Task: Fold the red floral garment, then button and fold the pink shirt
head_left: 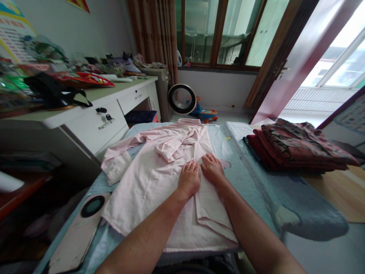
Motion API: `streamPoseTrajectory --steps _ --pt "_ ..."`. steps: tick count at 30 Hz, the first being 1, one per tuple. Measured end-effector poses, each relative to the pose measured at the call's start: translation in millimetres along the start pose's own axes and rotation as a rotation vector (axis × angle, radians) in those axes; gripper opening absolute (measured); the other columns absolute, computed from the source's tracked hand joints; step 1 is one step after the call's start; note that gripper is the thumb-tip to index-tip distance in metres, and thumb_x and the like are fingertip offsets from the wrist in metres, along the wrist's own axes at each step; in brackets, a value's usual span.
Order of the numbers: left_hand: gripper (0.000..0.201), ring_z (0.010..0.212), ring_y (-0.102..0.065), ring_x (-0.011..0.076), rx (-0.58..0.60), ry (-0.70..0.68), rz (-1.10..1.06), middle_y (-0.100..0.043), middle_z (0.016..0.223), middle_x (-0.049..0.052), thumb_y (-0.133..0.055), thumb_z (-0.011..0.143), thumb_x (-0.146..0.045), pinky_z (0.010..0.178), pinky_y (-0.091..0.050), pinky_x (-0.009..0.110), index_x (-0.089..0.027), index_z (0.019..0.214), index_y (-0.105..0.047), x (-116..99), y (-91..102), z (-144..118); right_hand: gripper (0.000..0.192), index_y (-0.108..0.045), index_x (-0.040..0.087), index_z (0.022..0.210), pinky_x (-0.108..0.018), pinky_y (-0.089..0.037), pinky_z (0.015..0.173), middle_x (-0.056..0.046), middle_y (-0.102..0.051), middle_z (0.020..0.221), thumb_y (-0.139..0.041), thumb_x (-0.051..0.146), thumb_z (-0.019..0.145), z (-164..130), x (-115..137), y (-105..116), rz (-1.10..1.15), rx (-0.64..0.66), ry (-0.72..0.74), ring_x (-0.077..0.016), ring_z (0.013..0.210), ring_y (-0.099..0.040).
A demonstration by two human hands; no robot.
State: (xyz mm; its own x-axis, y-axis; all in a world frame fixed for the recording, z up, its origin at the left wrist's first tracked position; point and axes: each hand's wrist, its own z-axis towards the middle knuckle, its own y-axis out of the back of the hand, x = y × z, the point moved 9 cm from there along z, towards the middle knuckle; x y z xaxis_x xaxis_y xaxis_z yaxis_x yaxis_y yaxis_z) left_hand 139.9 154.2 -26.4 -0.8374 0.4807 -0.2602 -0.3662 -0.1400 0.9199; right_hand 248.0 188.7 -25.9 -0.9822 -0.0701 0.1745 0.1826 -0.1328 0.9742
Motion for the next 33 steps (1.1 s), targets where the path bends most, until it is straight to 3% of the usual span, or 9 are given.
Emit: streamPoseTrajectory --steps 9,19,27,30,33 --pt "0.041 0.137 -0.043 0.0262 0.006 -0.007 0.011 -0.053 0.144 0.012 -0.039 0.097 -0.023 0.115 -0.032 0.046 -0.015 0.134 -0.054 -1.3 0.7 -0.4 0.043 -0.053 0.019 0.132 -0.036 -0.027 0.112 -0.011 -0.043 0.152 -0.043 0.040 0.096 1.8 -8.1 -2.0 0.014 0.011 -0.028 -0.0231 0.141 -0.035" --pt "0.041 0.137 -0.042 0.0264 0.000 -0.010 0.014 -0.053 0.143 0.011 -0.039 0.097 -0.025 0.114 -0.034 0.048 -0.021 0.135 -0.054 -2.6 3.0 -2.1 0.065 -0.037 0.020 0.150 -0.045 -0.021 0.114 -0.017 -0.025 0.160 -0.036 0.057 0.097 3.9 -22.8 -12.8 -0.049 0.110 -0.157 -0.0293 0.146 -0.025" --pt "0.037 0.136 -0.042 0.0271 -0.022 -0.032 0.035 -0.052 0.143 0.011 -0.039 0.098 -0.024 0.112 -0.035 0.049 -0.025 0.128 -0.059 -3.1 1.8 -3.3 0.049 -0.048 0.018 0.141 -0.045 -0.023 0.114 -0.015 -0.035 0.156 -0.037 0.041 0.099 7.4 -23.9 -5.0 -0.049 0.033 -0.150 -0.0277 0.144 -0.031" --pt "0.037 0.137 -0.042 0.0280 -0.023 -0.029 0.042 -0.052 0.144 0.011 -0.040 0.097 -0.023 0.113 -0.035 0.050 -0.024 0.128 -0.060 -3.2 2.3 -3.2 0.043 -0.052 0.017 0.136 -0.044 -0.018 0.118 -0.011 -0.037 0.156 -0.042 0.029 0.096 9.2 -17.9 -0.2 0.000 -0.020 -0.068 -0.0239 0.145 -0.029" --pt "0.037 0.137 -0.042 0.0281 -0.009 -0.021 0.042 -0.052 0.144 0.011 -0.040 0.097 -0.023 0.113 -0.035 0.050 -0.024 0.129 -0.059 -3.1 2.0 -3.1 0.040 -0.055 0.020 0.133 -0.038 -0.020 0.118 -0.008 -0.044 0.152 -0.040 0.023 0.096 10.5 -8.7 -2.6 0.078 0.000 0.048 -0.0185 0.141 -0.036"
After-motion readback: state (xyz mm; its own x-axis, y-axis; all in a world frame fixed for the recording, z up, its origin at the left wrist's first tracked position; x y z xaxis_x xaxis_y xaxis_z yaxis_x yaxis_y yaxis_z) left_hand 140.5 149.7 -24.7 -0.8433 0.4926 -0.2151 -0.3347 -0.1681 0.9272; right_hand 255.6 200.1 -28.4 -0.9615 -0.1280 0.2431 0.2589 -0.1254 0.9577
